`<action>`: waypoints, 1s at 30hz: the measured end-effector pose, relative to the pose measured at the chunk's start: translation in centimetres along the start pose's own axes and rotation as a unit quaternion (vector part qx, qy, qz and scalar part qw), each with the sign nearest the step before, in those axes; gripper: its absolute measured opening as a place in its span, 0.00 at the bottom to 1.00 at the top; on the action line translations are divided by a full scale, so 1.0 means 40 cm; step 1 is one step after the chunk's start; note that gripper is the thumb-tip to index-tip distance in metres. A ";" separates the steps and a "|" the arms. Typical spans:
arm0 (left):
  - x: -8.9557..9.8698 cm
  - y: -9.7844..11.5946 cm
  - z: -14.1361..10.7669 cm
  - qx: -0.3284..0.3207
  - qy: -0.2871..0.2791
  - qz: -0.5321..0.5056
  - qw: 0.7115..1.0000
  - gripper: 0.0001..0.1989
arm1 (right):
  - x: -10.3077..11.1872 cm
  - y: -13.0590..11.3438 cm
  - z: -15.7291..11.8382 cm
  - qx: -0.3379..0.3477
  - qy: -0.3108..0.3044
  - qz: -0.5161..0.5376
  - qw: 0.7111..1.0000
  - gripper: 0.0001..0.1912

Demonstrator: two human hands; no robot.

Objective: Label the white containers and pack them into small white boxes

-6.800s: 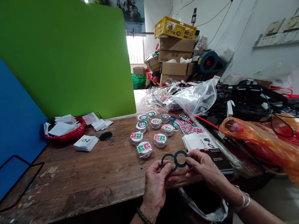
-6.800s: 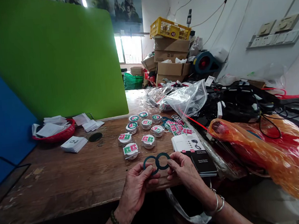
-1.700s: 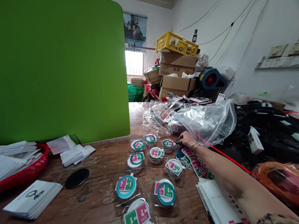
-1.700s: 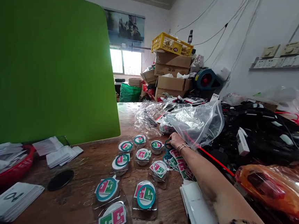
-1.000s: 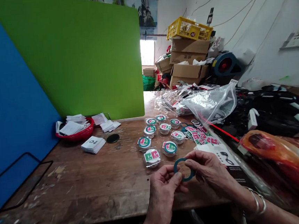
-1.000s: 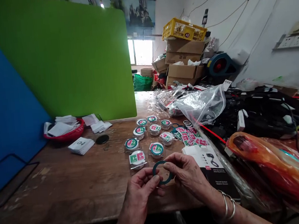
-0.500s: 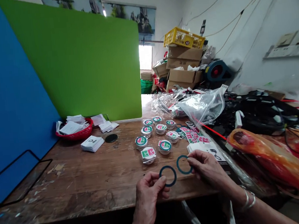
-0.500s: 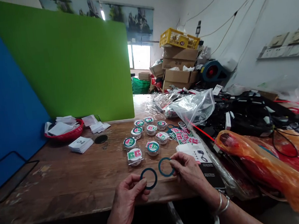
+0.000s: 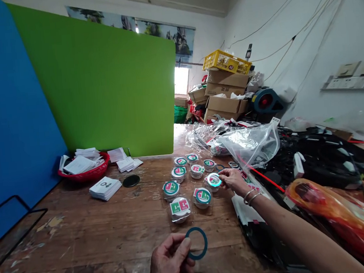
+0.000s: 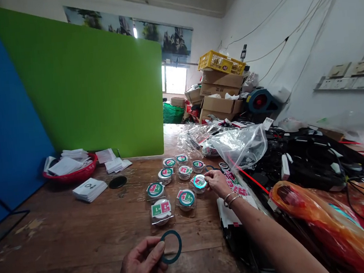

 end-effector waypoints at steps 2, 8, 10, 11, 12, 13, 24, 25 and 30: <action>0.004 0.011 0.001 -0.003 0.003 -0.003 1.000 0.23 | -0.003 0.009 0.017 0.001 -0.004 -0.001 1.000 0.07; 0.030 0.025 0.001 -0.006 0.015 -0.006 1.000 0.21 | 0.006 -0.016 -0.010 -0.009 -0.010 0.031 0.999 0.15; 0.038 0.028 0.000 -0.023 0.017 -0.010 1.000 0.20 | -0.021 -0.049 -0.051 -0.002 -0.054 0.047 0.997 0.18; 0.041 0.029 -0.001 -0.031 0.020 -0.015 0.999 0.19 | -0.043 -0.068 -0.073 0.002 -0.082 0.053 0.995 0.19; 0.043 0.031 -0.002 -0.037 0.024 -0.019 0.999 0.19 | -0.069 -0.087 -0.095 0.006 -0.110 0.054 0.992 0.19; 0.044 0.032 -0.003 -0.039 0.030 -0.024 0.999 0.19 | -0.099 -0.103 -0.116 0.010 -0.136 0.050 0.989 0.18; 0.061 0.067 -0.024 -0.054 0.048 -0.012 0.997 0.18 | -0.245 -0.176 -0.178 0.168 -0.155 -0.173 0.958 0.11; 0.056 0.072 -0.026 -0.056 0.044 -0.011 0.997 0.18 | -0.240 -0.187 -0.204 0.178 -0.164 -0.161 0.957 0.12; 0.024 0.066 -0.016 -0.059 -0.019 0.039 0.997 0.19 | -0.225 -0.187 -0.351 0.105 -0.266 -0.035 0.958 0.22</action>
Point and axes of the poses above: each hand's wrist, its own z-axis towards the middle knuckle, its own x-axis out of the back of the hand, y = z × x, the point moved 1 cm from there along z, towards the middle knuckle, and after that the axes turned 6 degrees about -y, right-handed, at the moved point
